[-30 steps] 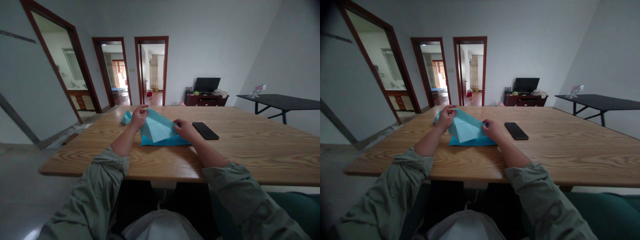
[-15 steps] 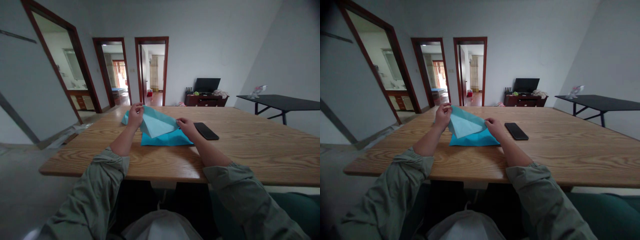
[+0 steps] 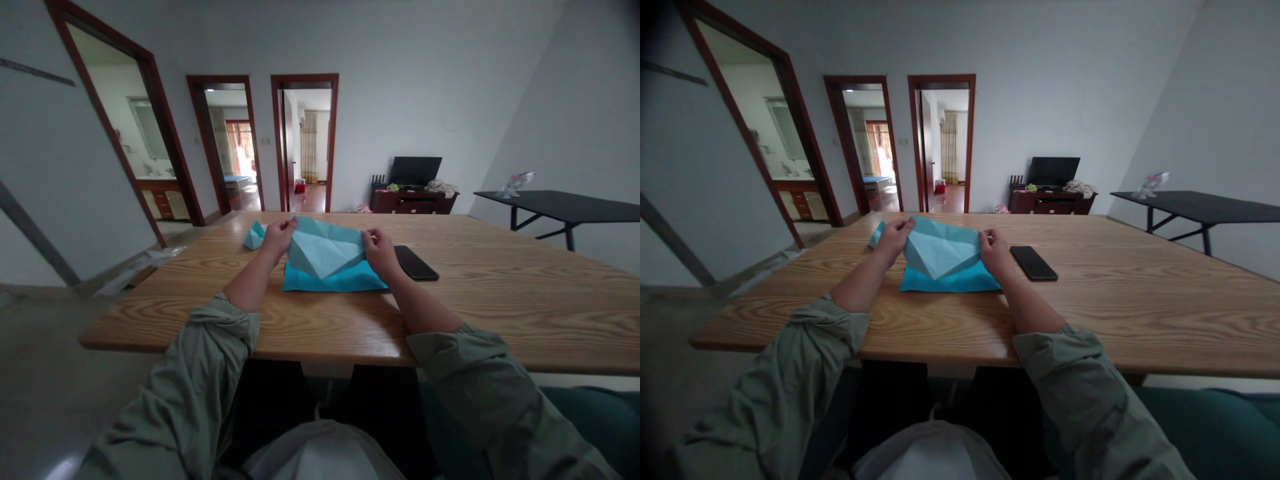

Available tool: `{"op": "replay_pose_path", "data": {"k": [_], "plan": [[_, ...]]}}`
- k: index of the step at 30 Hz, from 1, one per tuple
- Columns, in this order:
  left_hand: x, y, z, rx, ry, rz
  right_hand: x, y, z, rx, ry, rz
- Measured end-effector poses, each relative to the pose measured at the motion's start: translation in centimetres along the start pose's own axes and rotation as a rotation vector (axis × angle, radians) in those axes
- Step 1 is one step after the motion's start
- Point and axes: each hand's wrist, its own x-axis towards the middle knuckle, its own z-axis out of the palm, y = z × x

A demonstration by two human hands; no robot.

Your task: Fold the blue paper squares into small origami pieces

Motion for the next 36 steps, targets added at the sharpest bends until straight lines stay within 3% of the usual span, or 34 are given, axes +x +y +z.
{"op": "replay_pose_path", "data": {"k": [3, 7, 14, 18, 22, 25, 29, 32, 36], "plan": [[-0.2, 0.1, 0.3, -0.028, -0.005, 0.011, -0.2, -0.2, -0.3, -0.155, 0.047, -0.098], [-0.2, 0.1, 0.4, -0.001, -0.009, 0.030, -0.2, -0.4, -0.5, -0.223, 0.077, -0.119], [-0.6, 0.7, 0.4, 0.419, 0.054, 0.263, 0.0, -0.5, -0.6, -0.396, 0.113, -0.177], [-0.7, 0.4, 0.4, 0.512, 0.039, 0.284, 0.1, -0.2, -0.8, -0.459, 0.131, -0.200], [-0.3, -0.6, 0.2, 0.462, 0.007, 0.240, 0.5, 0.2, -0.9, -0.323, 0.117, -0.129], [-0.3, -0.9, 0.2, 0.406, 0.053, 0.207, 0.6, 0.1, -0.7, -0.017, 0.100, 0.027], [-0.7, -0.4, 0.3, 0.412, 0.126, 0.227, 0.1, -0.3, -0.1, 0.413, -0.190, 0.258], [-0.8, -0.2, 0.4, 0.408, 0.134, 0.225, -0.4, -0.2, 0.2, 0.435, -0.308, 0.329], [-0.5, -0.5, 0.6, 0.186, 0.089, 0.067, -0.6, 0.3, 0.2, 0.236, -0.243, 0.251]]}}
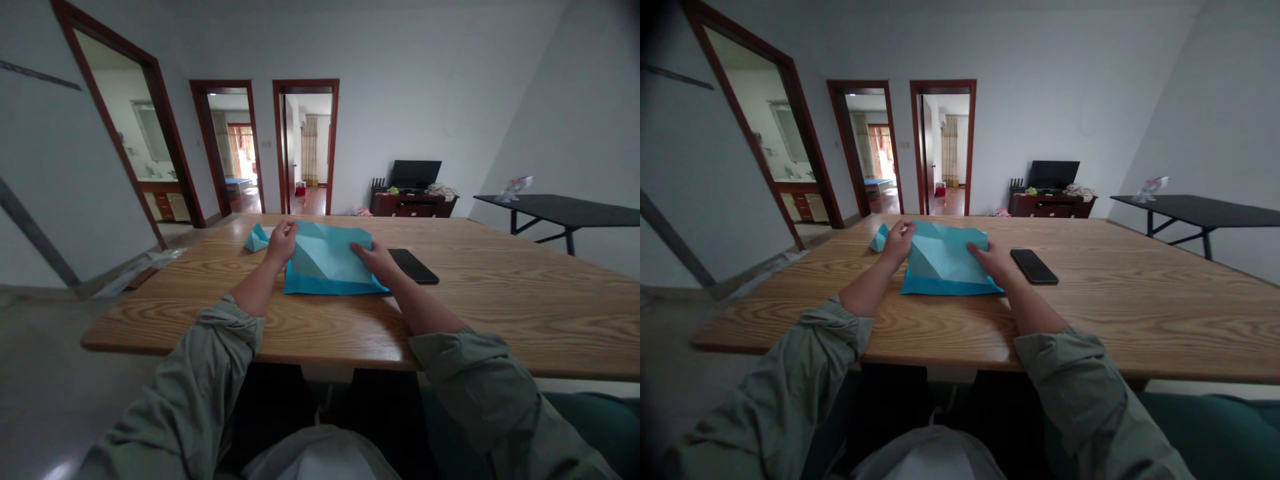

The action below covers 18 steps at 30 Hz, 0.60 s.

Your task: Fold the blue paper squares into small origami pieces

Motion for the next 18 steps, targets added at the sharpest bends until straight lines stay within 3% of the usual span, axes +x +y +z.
{"op": "replay_pose_path", "data": {"k": [4, 7, 13, 18], "plan": [[-0.4, 0.1, 0.3, -0.353, -0.264, -0.305, 0.3, 0.1, -0.4, -0.103, 0.081, -0.066], [-1.0, 0.4, 0.4, -0.462, -0.438, -0.304, 0.4, 0.2, -0.6, -0.129, 0.118, -0.084], [-0.8, -0.6, 0.4, -0.285, -0.397, -0.126, 0.4, 0.1, -0.5, -0.045, 0.097, -0.078], [-0.5, -1.2, 0.1, -0.059, -0.306, 0.118, -0.2, -1.2, -0.3, 0.286, -0.043, 0.067]]}}
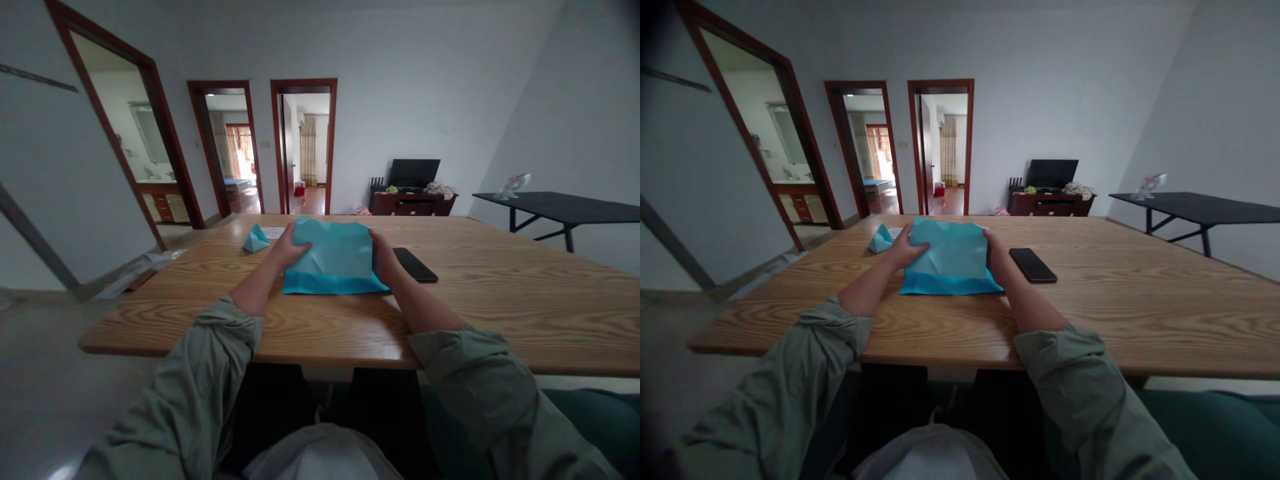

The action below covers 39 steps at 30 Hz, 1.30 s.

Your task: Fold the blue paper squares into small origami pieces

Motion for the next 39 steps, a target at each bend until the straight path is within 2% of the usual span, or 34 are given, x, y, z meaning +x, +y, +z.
{"op": "replay_pose_path", "data": {"k": [3, 5, 11, 14, 17, 18, 20, 22, 23, 25, 28, 30, 35, 39], "plan": [[-0.4, 0.8, -0.2, 0.147, -0.026, 0.154, -0.1, -0.4, 0.1, 0.101, -0.035, 0.094], [-0.7, 1.6, -0.2, 0.178, -0.024, 0.223, 0.2, -0.3, 0.0, 0.095, 0.011, 0.135], [-1.1, 2.8, -0.3, 0.227, 0.063, 0.189, 0.9, 0.8, -0.1, -0.015, 0.122, 0.190], [-0.9, 3.1, -0.6, 0.283, 0.187, 0.201, 1.0, 0.6, -0.1, -0.001, 0.131, 0.127], [-0.7, 3.5, -0.2, 0.273, 0.336, 0.181, 1.1, 0.1, 0.0, 0.075, 0.217, -0.041], [-0.6, 3.7, 0.3, 0.229, 0.314, 0.148, 1.1, 0.0, 0.2, 0.092, 0.242, -0.094], [-0.7, 4.2, 1.8, 0.079, 0.141, 0.045, 0.9, 0.0, 0.7, 0.085, 0.217, -0.156], [-0.9, 4.7, 3.5, -0.104, -0.068, -0.081, 0.6, 0.4, 1.4, 0.013, 0.096, -0.164], [-1.0, 4.9, 4.3, -0.167, -0.103, -0.112, 0.4, 0.7, 1.9, -0.041, 0.028, -0.166], [-1.1, 5.3, 5.4, -0.206, -0.061, -0.094, 0.0, 1.2, 2.6, -0.181, -0.097, -0.185], [-1.1, 5.3, 5.8, -0.151, 0.059, -0.029, -0.4, 1.6, 3.3, -0.432, -0.144, -0.261], [-1.1, 5.0, 5.7, -0.134, 0.084, -0.012, -0.6, 1.4, 3.4, -0.550, -0.108, -0.319], [-1.3, 4.9, 5.7, -0.034, 0.050, 0.016, -0.9, 0.4, 3.4, -0.728, 0.024, -0.405], [-1.0, 5.0, 4.4, -0.017, 0.130, 0.038, 0.2, 0.0, 1.3, -0.776, 0.218, -0.421]]}}
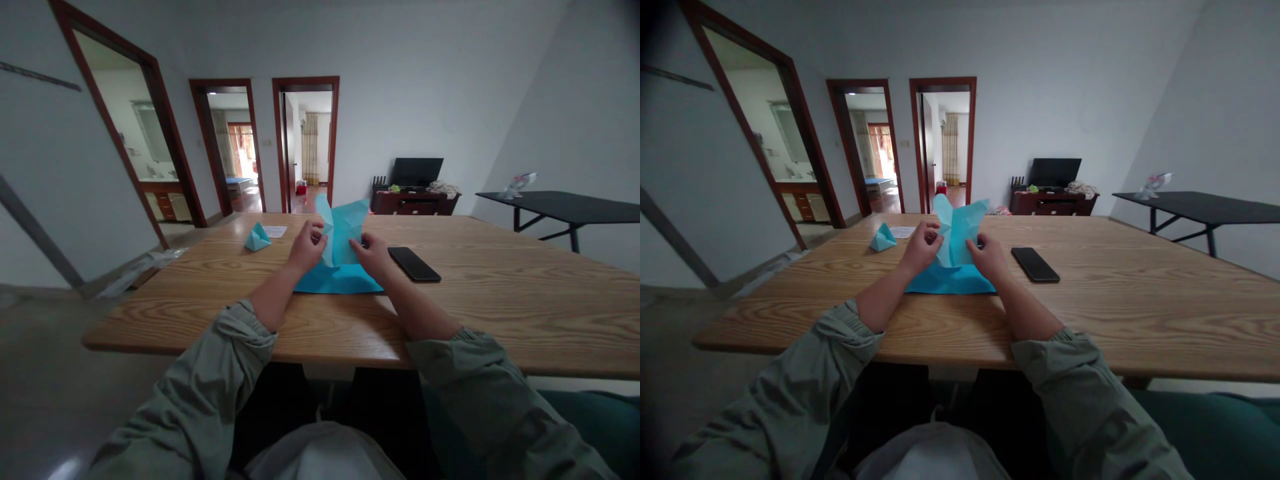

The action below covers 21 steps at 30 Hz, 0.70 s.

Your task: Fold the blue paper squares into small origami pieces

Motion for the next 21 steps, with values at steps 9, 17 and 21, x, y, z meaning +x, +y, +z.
{"op": "replay_pose_path", "data": {"k": [9, 17, 21], "plan": [[1.7, -3.3, -7.0, 0.052, -0.182, -0.331, 2.0, 6.6, -5.0, 0.024, -0.025, 0.517], [0.1, -4.8, -7.8, 0.247, -0.625, -0.517, 0.9, 7.2, -5.8, -0.597, -0.534, 0.405], [0.2, -5.8, -8.0, 0.323, -0.654, -0.533, 0.9, 6.8, -5.4, -0.627, -0.590, 0.424]]}}
